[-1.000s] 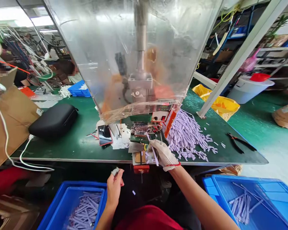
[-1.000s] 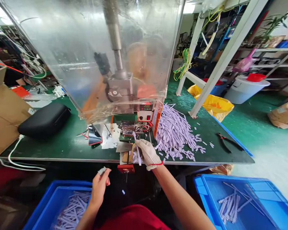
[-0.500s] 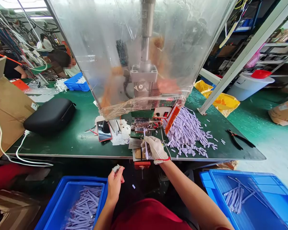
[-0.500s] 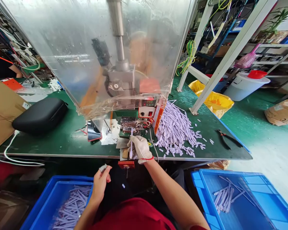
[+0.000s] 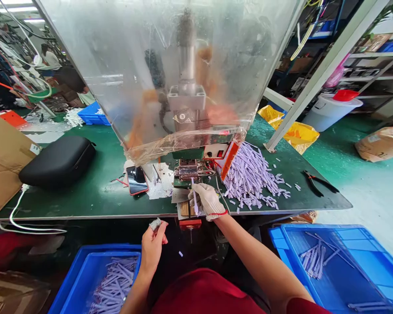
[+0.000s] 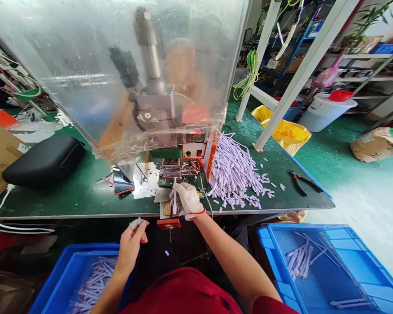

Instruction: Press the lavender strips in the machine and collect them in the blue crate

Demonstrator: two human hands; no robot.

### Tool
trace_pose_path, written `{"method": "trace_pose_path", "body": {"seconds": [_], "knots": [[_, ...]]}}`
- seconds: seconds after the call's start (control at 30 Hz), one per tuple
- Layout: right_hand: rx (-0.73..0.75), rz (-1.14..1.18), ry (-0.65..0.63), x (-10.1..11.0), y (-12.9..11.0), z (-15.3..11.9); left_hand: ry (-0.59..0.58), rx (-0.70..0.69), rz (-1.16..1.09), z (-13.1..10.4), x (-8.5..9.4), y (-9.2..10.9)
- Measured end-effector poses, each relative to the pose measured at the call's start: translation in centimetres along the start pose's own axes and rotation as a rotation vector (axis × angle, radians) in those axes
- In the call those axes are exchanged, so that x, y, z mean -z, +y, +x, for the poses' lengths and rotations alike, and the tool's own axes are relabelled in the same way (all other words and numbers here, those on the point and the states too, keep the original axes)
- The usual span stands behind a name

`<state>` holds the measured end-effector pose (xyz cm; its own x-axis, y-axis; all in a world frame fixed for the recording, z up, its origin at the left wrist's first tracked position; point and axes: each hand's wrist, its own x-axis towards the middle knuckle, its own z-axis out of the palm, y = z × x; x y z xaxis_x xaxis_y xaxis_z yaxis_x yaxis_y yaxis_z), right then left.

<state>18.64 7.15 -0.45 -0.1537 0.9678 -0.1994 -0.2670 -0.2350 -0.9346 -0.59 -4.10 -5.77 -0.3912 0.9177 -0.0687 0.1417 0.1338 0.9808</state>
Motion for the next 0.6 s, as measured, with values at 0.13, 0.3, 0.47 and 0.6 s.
{"method": "trace_pose_path", "body": {"seconds": [0.13, 0.3, 0.47, 0.6], "knots": [[0.022, -0.045, 0.003, 0.0, 0.0, -0.1, -0.208, -0.076, 0.025, 2.2, -1.7, 4.2], [0.055, -0.303, -0.118, 3.1, -1.9, -2.1, -0.404, 0.014, 0.085, 5.4, -4.8, 6.8], [0.137, -0.637, 0.040, 13.7, -7.0, -3.8, -0.500, 0.072, 0.051, 6.8, -6.9, 7.0], [0.064, -1.119, 0.563, 23.4, -10.9, -1.4, -0.458, 0.123, 0.025, 6.7, -7.9, 7.1]]}}
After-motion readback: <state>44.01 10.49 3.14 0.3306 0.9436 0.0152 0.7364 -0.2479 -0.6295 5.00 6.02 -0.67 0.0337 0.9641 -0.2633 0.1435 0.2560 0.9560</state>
